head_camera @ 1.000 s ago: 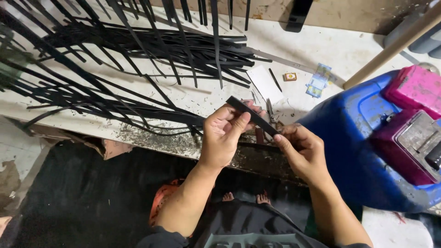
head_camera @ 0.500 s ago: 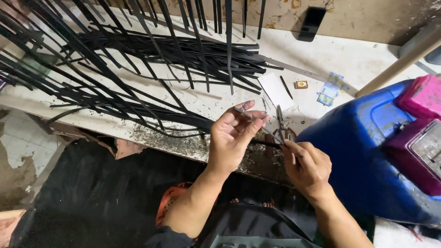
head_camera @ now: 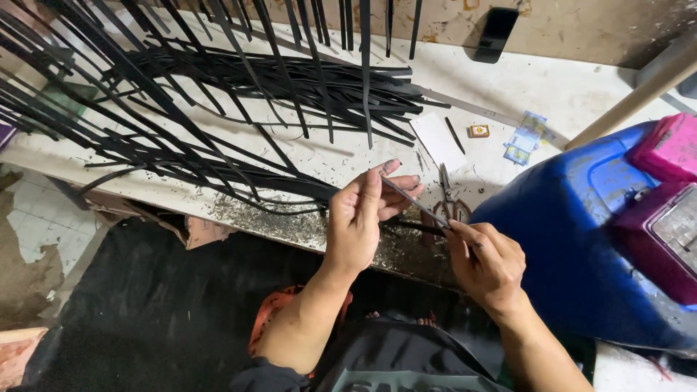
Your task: Applying edge paint to long leather strips using a roller applicator and hanging them on a rack to dry.
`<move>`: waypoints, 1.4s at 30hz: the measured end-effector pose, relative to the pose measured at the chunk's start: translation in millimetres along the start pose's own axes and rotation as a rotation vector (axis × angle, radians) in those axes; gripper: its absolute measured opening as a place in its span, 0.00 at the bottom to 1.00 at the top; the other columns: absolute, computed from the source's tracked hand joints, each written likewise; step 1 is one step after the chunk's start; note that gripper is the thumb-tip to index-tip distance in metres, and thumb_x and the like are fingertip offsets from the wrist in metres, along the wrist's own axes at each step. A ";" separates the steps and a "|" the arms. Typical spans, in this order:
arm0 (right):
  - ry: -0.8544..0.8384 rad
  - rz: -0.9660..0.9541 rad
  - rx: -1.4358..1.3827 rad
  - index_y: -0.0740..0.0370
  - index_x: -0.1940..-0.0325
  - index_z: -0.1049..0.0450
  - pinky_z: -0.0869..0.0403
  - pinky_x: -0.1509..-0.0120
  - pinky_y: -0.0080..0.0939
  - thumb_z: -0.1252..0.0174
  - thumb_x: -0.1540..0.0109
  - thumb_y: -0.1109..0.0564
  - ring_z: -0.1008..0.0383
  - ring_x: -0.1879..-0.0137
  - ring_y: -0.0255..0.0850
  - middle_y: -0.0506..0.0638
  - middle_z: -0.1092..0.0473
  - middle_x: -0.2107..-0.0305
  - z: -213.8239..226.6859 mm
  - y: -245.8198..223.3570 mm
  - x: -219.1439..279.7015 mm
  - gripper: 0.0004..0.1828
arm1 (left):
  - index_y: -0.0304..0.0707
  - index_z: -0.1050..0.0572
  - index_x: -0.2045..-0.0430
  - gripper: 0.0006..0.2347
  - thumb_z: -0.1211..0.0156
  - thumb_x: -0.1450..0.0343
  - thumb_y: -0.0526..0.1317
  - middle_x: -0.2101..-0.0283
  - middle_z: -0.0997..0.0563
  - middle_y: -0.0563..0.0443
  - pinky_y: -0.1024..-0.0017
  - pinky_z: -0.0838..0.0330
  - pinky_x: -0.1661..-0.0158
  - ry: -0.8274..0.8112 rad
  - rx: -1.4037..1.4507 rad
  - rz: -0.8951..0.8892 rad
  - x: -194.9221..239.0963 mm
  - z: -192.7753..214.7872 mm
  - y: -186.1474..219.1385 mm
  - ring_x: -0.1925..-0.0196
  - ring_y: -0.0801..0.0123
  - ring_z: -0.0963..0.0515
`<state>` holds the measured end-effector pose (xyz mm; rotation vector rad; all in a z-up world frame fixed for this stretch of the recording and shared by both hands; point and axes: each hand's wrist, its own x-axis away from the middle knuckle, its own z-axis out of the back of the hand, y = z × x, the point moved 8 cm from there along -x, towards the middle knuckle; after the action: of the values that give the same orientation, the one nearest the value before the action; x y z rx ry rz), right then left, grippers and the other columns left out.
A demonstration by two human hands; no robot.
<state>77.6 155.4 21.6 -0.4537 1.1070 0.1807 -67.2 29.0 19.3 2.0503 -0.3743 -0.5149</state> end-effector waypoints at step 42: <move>-0.010 -0.023 -0.065 0.70 0.65 0.20 0.31 0.78 0.39 0.34 0.41 0.69 0.34 0.84 0.47 0.54 0.30 0.82 -7.5 -6.1 8.4 0.02 | 0.12 0.32 0.44 0.20 0.61 0.18 0.40 0.56 0.18 0.22 0.52 0.17 0.55 -0.024 -0.158 -0.077 8.0 1.9 5.3 0.54 0.42 0.16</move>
<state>77.4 145.9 13.0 -0.5227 1.0878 0.1994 -61.5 21.2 21.4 1.9131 -0.2614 -0.5977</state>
